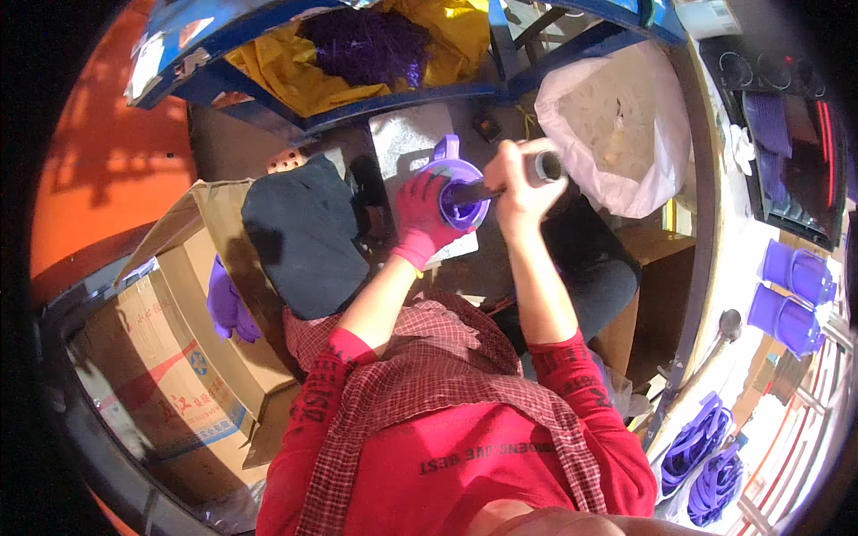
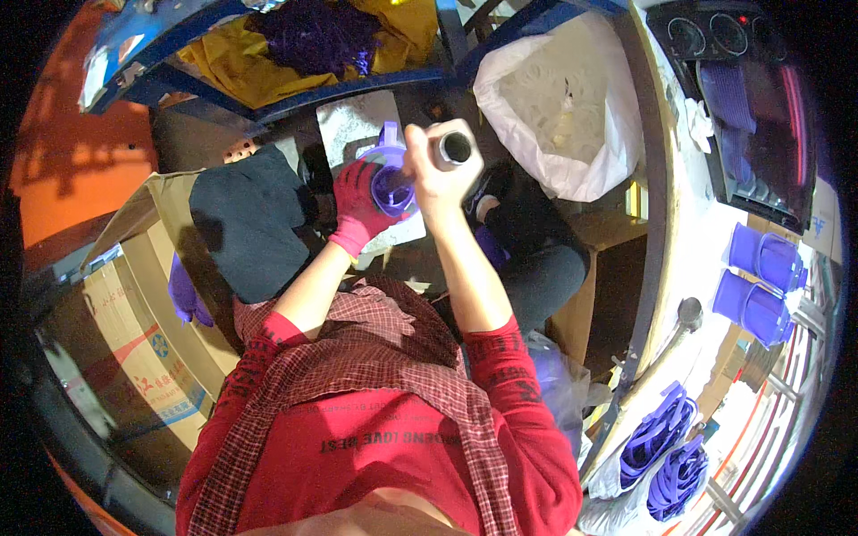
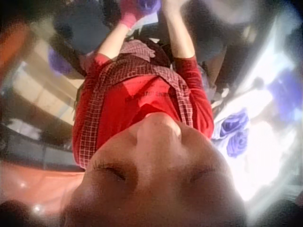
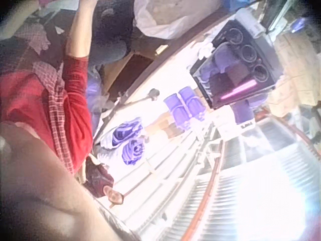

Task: The person repeatedly assembles purple plastic containers by inserting a cylindrical insert into the main body, tapping it with a hammer, and attaching a handle. The person handles multiple containers one at a time, placing finished units on a nearby surface.

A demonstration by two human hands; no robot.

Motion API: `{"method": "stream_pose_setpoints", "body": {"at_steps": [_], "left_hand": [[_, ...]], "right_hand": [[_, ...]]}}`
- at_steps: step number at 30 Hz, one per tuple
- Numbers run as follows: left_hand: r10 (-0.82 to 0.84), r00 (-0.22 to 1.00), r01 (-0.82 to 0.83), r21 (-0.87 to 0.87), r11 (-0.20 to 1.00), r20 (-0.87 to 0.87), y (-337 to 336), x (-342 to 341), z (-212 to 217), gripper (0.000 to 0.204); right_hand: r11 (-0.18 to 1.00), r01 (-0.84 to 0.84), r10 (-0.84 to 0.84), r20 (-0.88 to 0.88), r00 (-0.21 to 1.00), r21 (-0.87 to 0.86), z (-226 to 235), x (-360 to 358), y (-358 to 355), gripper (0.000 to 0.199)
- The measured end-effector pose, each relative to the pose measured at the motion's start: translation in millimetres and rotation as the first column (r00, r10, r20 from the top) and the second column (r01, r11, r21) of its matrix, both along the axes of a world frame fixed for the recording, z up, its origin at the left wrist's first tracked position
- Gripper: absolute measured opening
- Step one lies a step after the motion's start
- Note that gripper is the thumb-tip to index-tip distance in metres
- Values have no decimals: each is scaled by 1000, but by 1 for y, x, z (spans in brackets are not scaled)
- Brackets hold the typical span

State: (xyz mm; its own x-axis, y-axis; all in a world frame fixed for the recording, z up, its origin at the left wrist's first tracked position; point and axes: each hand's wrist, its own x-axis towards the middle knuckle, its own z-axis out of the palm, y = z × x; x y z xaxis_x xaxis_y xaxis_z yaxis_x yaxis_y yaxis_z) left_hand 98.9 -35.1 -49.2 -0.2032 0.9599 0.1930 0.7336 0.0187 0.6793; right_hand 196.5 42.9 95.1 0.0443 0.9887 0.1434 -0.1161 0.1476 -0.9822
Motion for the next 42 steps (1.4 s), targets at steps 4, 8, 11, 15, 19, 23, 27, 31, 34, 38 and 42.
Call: {"method": "stream_pose_setpoints", "body": {"at_steps": [4,8,11,15,19,23,27,31,34,38,42], "left_hand": [[8,999,0,207,978,-40,-1,1,-10,96],[-19,1000,17,153,988,16,-3,2,-1,88],[-144,977,186,287,940,-159,24,-7,25,90],[-167,844,413,418,809,-510,110,-36,64,54],[-148,934,286,432,855,-326,124,-57,90,71],[-211,976,217,188,958,-48,59,-53,107,85],[-164,952,151,66,986,260,6,-38,116,92],[-230,949,244,-39,969,214,-15,-24,118,94],[-233,944,220,81,972,232,-20,-18,119,93],[-222,952,221,26,975,210,-19,-18,124,98],[-220,959,205,102,974,176,-18,-20,138,93]], "right_hand": [[984,86,-93,-36,995,-159,-4,-9,-8,26],[997,12,-19,-102,995,-70,8,-4,-6,20],[947,83,81,-479,874,311,38,55,16,22],[659,-294,-133,492,860,692,55,163,79,24],[790,-525,-239,948,211,317,19,242,114,41],[913,-383,81,981,-174,-144,-12,290,135,36],[987,-153,-44,996,79,56,-50,240,159,30],[999,17,-35,991,-129,37,-80,170,185,19],[938,346,-106,976,193,33,-73,182,187,17],[953,210,-284,883,373,218,-45,238,139,13],[951,280,-122,681,722,-127,-11,222,55,8]]}}
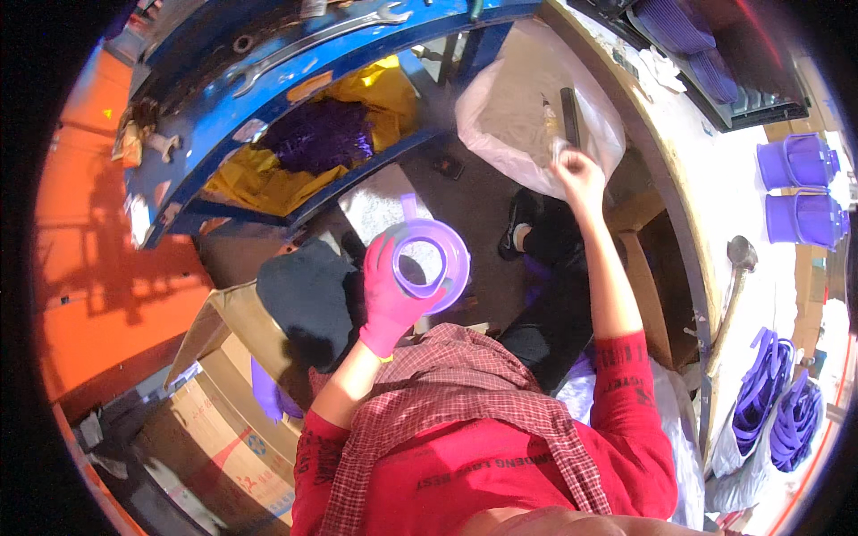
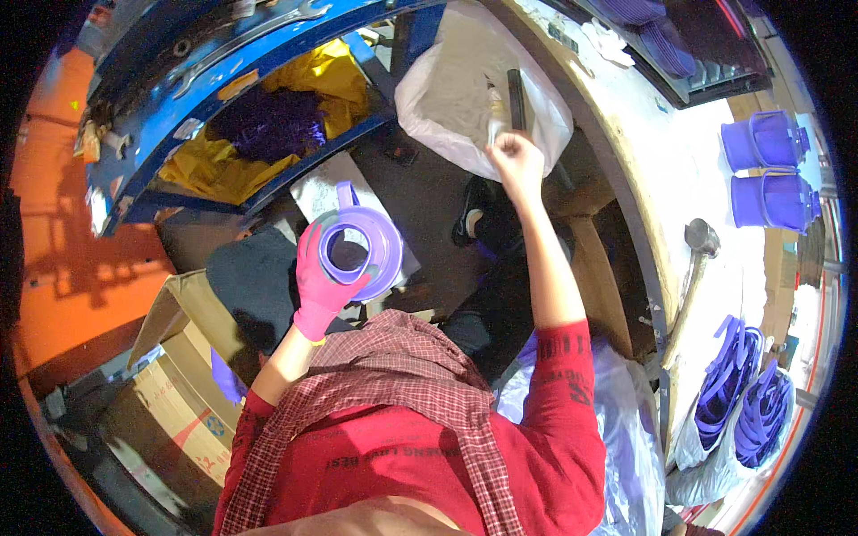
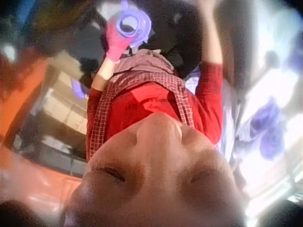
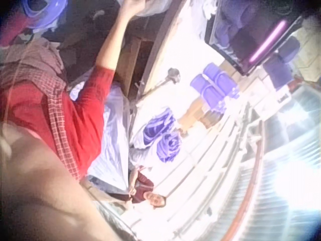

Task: The person repeatedly assembles purple plastic containers by inserting a cylindrical insert into the main body, tapping it with a hammer, and attaching a handle. The person handles multiple containers one at a time, placing finished units on a nearby surface.

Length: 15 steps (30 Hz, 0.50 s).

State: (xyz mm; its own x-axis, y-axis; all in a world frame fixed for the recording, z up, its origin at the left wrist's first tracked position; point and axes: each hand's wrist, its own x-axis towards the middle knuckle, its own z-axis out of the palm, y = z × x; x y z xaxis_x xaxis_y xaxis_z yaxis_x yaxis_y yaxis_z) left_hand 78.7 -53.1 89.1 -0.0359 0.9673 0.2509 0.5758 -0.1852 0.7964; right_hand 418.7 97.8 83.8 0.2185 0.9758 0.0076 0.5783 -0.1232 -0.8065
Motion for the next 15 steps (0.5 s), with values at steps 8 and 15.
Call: {"method": "stream_pose_setpoints", "body": {"at_steps": [8,15], "left_hand": [[68,977,-8,283,959,-201,-7,2,51,90],[92,971,4,402,916,-219,-23,4,80,86]], "right_hand": [[876,-465,358,-823,442,131,124,-128,-143,33],[750,-540,638,-205,742,381,172,-145,-162,13]]}}
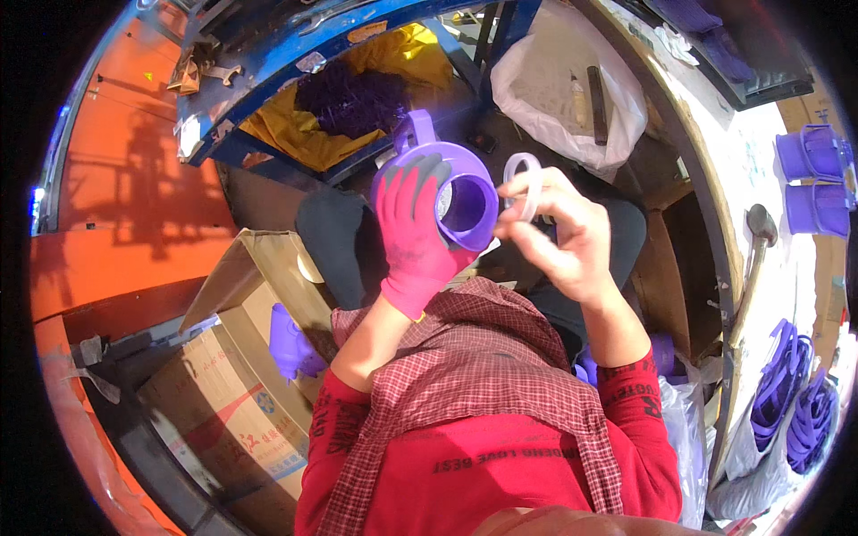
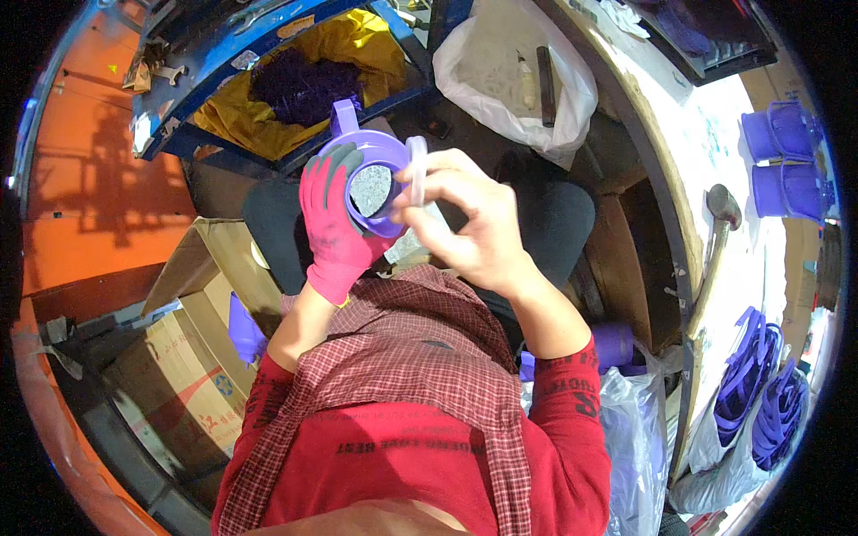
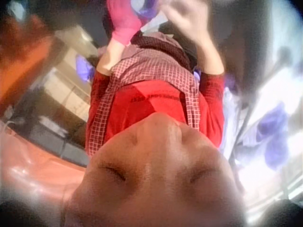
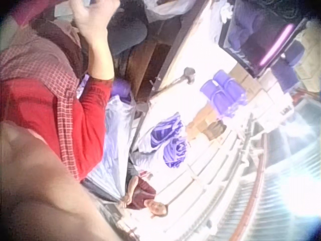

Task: The person repeatedly assembles purple plastic containers by inserting a cylindrical insert into the main body, tapping it with a hammer, and attaching a handle. The person handles multiple containers one at a time, placing finished units on a nearby surface.

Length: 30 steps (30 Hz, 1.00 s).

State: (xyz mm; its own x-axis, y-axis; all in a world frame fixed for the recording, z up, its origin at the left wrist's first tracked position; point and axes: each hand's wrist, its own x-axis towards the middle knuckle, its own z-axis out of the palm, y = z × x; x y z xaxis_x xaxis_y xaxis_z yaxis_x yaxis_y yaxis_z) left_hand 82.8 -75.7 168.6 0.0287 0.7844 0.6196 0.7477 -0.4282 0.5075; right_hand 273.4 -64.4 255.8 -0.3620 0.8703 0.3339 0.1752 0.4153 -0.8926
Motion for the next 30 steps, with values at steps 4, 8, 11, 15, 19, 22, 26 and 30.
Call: {"method": "stream_pose_setpoints", "body": {"at_steps": [4,8,11,15,19,22,26,30], "left_hand": [[10,1000,-9,-49,999,10,-10,1,4,86],[-34,999,34,36,999,2,-16,-1,9,83],[-45,998,43,-66,997,-32,-20,-2,12,81],[-71,988,64,-56,996,-136,-25,0,8,76],[-92,984,88,-35,996,-153,-26,2,-3,73],[-50,984,43,-44,998,-169,-23,2,-9,71],[-83,983,70,-83,994,-162,-21,0,-10,70],[-92,978,71,-120,990,-186,-14,5,-14,71]], "right_hand": [[932,-47,-9,-153,988,-359,1,4,-15,43],[979,-188,164,233,959,85,1,-4,-23,58],[938,-213,62,472,880,274,-2,-17,-23,39],[937,-245,38,623,782,251,-8,-25,-23,31],[933,-190,-66,664,745,305,-23,-30,-28,24],[887,-118,-186,580,793,446,-37,-38,-30,22],[922,-140,-149,665,732,361,-47,-37,-23,24],[933,-292,32,762,647,209,-61,-14,-8,16]]}}
